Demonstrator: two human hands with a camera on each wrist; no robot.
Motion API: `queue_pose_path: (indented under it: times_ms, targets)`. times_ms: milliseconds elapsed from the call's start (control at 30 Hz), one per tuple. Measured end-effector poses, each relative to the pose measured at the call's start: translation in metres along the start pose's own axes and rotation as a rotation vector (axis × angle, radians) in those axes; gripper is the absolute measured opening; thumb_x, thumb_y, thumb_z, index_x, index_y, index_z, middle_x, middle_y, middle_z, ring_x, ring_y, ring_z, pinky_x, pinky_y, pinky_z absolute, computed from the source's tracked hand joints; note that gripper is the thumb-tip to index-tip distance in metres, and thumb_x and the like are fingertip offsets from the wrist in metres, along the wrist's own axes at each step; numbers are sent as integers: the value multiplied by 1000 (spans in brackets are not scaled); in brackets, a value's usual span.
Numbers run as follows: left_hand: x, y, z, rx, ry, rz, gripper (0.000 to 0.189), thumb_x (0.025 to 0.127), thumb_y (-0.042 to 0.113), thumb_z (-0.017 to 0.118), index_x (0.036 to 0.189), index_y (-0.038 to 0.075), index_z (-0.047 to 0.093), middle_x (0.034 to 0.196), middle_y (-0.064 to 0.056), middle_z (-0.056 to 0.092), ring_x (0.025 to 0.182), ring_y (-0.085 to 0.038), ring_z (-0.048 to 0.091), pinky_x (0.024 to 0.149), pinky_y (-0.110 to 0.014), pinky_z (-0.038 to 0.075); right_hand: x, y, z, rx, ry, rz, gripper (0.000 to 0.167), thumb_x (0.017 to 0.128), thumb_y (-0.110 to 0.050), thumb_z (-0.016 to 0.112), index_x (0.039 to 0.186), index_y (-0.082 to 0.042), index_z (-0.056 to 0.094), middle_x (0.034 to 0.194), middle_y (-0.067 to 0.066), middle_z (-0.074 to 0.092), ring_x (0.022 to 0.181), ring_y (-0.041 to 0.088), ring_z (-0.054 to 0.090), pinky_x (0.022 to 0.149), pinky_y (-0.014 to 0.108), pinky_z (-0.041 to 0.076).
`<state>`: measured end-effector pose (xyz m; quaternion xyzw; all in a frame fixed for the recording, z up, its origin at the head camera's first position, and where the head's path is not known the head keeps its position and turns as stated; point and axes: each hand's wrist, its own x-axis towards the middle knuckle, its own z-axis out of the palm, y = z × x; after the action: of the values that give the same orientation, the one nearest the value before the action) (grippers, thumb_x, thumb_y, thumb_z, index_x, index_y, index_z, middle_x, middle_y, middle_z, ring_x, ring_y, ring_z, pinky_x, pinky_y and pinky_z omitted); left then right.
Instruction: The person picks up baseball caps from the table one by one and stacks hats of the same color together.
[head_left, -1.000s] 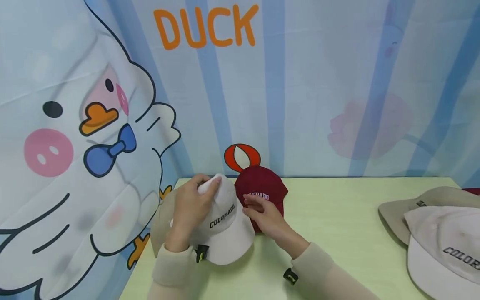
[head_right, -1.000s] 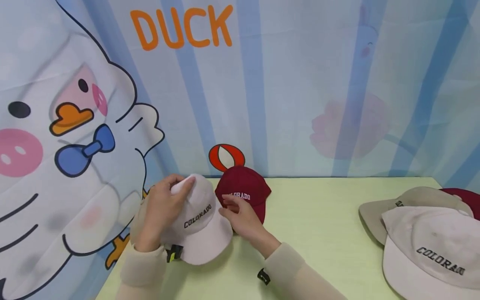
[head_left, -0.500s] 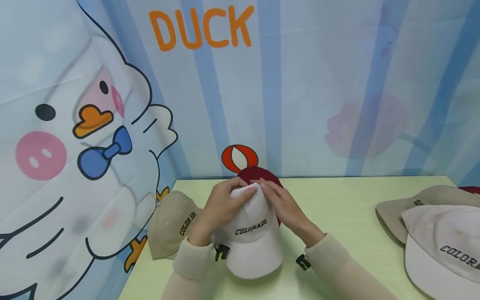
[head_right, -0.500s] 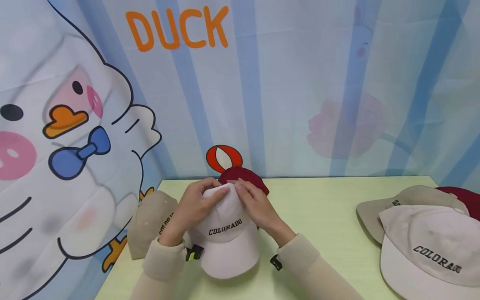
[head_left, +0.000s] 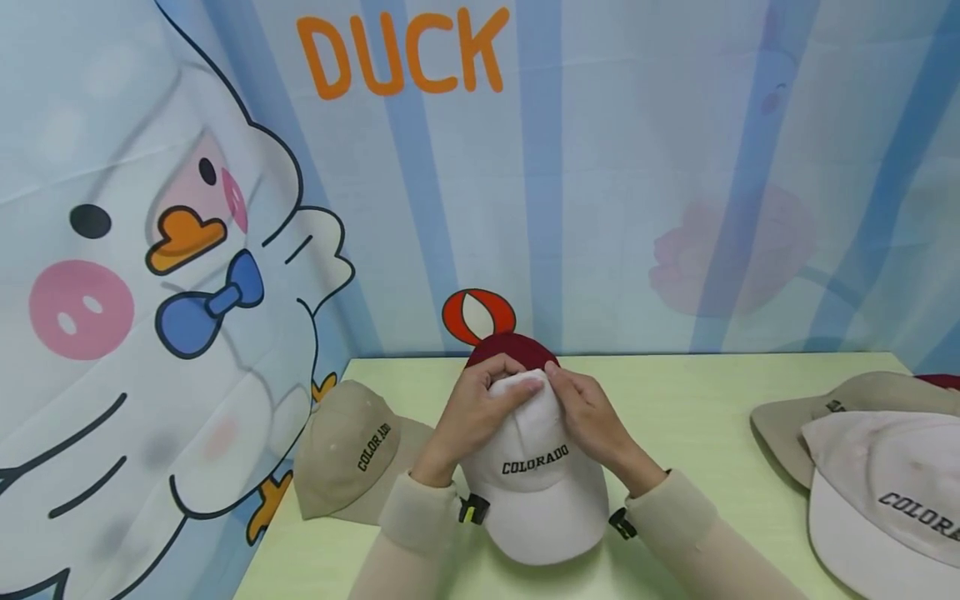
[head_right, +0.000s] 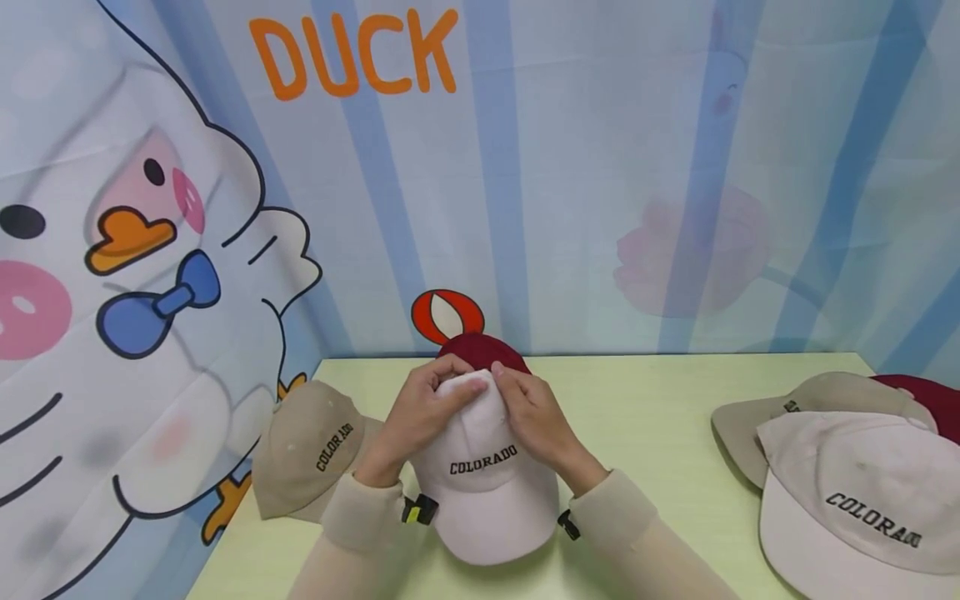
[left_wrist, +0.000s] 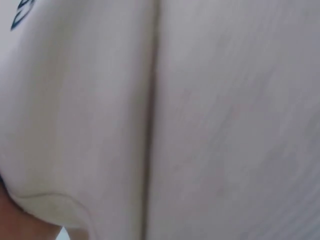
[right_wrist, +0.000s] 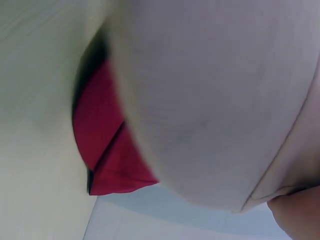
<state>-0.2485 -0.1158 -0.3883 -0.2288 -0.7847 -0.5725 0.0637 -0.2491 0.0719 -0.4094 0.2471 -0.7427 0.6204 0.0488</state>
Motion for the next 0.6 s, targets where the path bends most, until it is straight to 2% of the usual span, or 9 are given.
queue_pose_path:
  times_ms: [167,400,467,600]
  targets:
    - [6,-6,12,15,60,-3,18,96,31,75,94,13,72,96,-5,72,90,-17,63,72,-32,57,-1,4,-5,6,62,2,55,114,-30,34,74,0,57,64,2,52,57,8,53,51,29,46]
    - [11,-10,24,93,152,-11,28,100,46,66,94,20,75,96,0,74,90,-17,64,73,-33,57,-5,12,-15,-30,197,66,53,114,-34,36,79,0,58,66,2,51,57,11,52,50,31,45]
    - [12,-12,26,113,164,-22,30,102,45,61,95,20,73,96,0,73,91,-17,63,75,-33,56,-6,13,-20,-34,232,77,52,113,-35,37,80,0,58,67,3,50,58,12,52,52,31,45]
    - [14,-17,27,178,165,-17,29,107,34,50,100,15,71,100,-2,70,98,-17,60,86,-36,52,-5,16,-32,-32,266,94,49,112,-37,40,85,-1,58,72,2,49,63,12,50,57,30,45]
